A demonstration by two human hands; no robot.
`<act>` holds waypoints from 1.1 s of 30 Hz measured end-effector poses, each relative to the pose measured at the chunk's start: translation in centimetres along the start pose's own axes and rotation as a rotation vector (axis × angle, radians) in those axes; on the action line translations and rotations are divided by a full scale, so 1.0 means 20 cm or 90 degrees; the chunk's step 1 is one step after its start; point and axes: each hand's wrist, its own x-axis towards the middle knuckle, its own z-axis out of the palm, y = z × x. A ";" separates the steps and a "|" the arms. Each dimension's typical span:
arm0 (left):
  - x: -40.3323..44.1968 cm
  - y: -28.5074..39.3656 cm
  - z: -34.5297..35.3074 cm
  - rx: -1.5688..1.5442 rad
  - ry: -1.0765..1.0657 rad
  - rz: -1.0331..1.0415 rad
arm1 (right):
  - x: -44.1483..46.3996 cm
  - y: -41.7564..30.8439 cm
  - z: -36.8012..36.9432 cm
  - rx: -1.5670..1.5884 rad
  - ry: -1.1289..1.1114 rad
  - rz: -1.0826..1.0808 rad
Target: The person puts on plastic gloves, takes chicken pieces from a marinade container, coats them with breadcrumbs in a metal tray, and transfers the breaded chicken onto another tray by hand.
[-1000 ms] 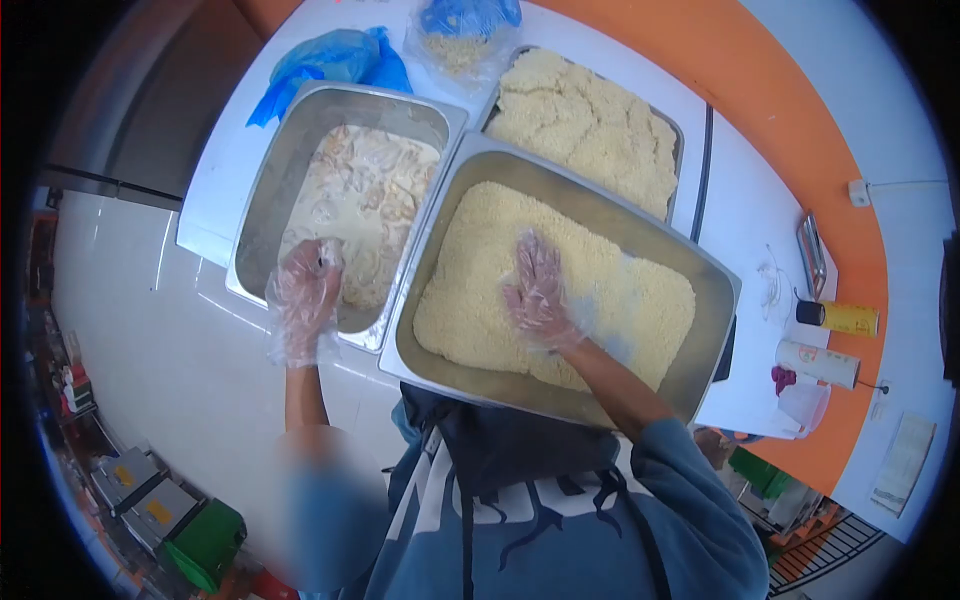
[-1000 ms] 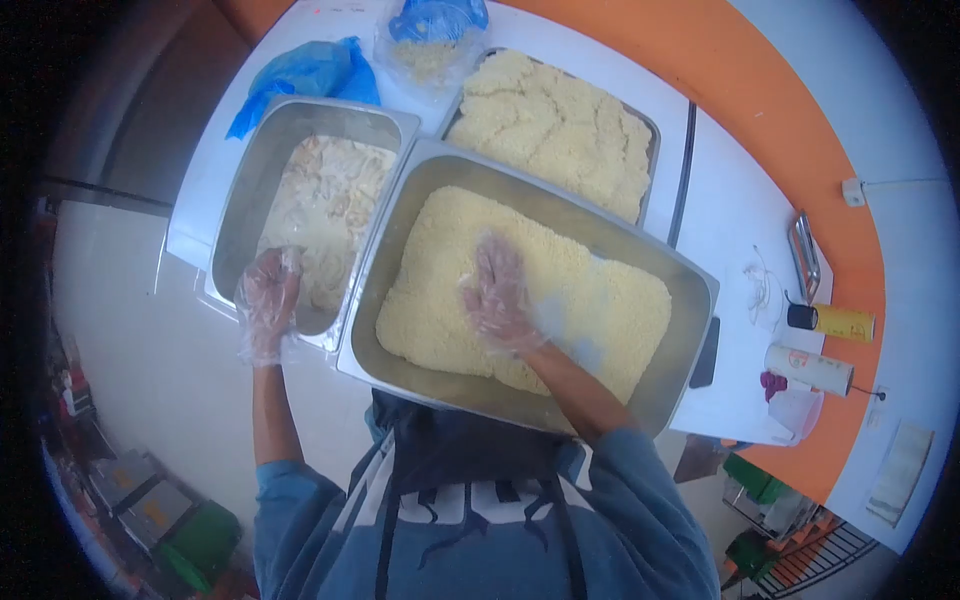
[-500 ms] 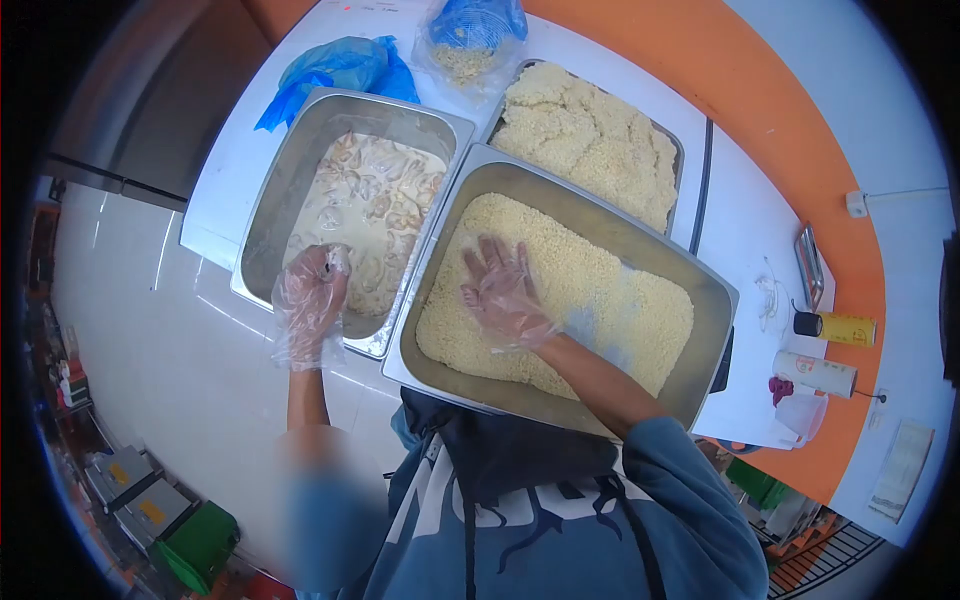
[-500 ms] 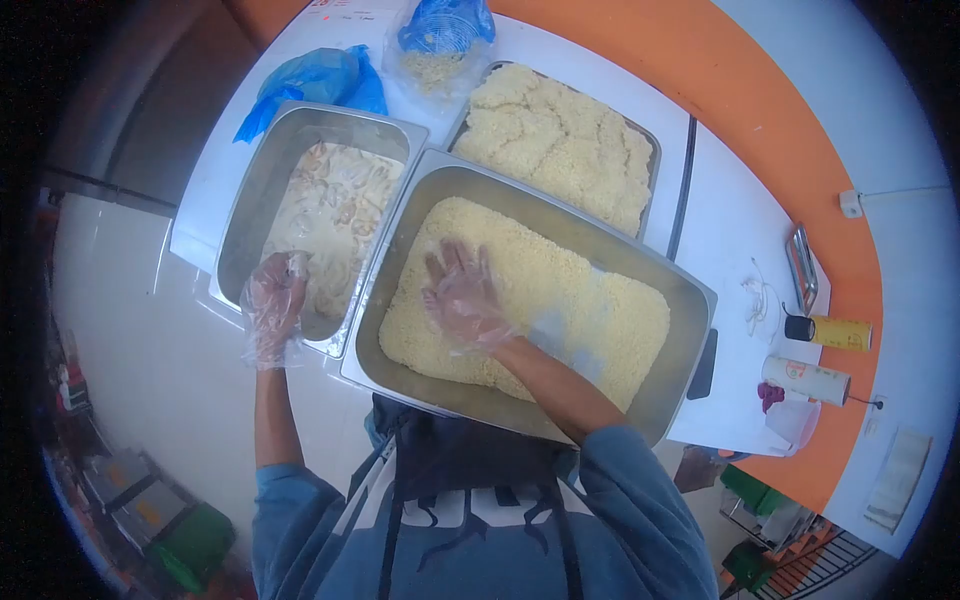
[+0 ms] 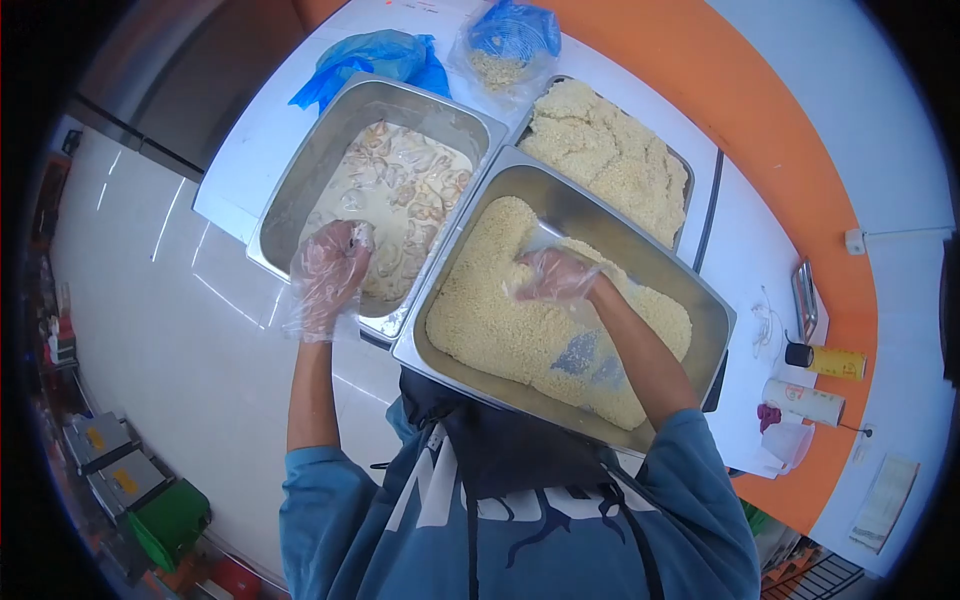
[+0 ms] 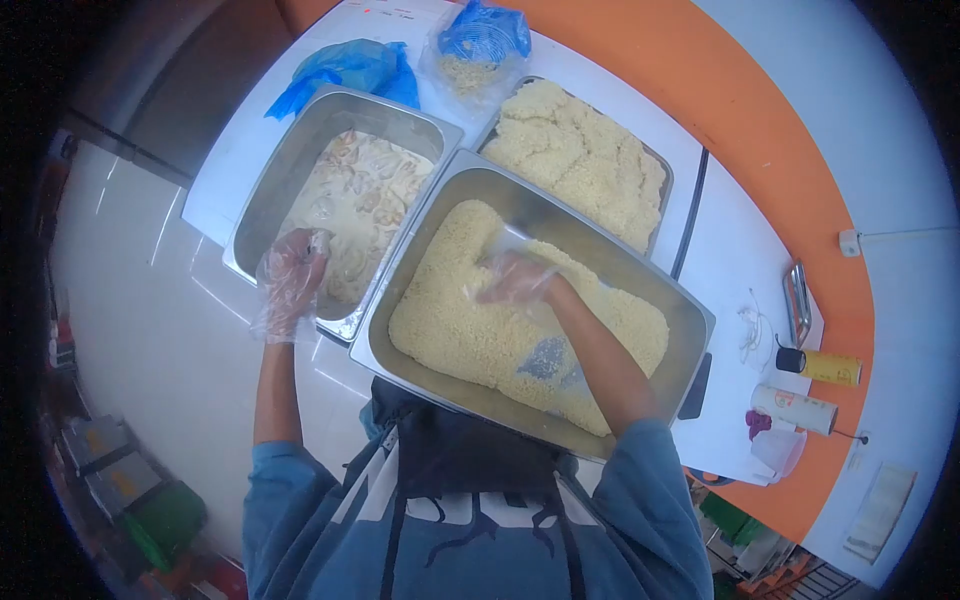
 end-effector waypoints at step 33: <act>-0.01 -0.01 0.00 -0.019 0.033 0.027 | -0.48 -0.36 0.17 -0.235 0.272 -0.120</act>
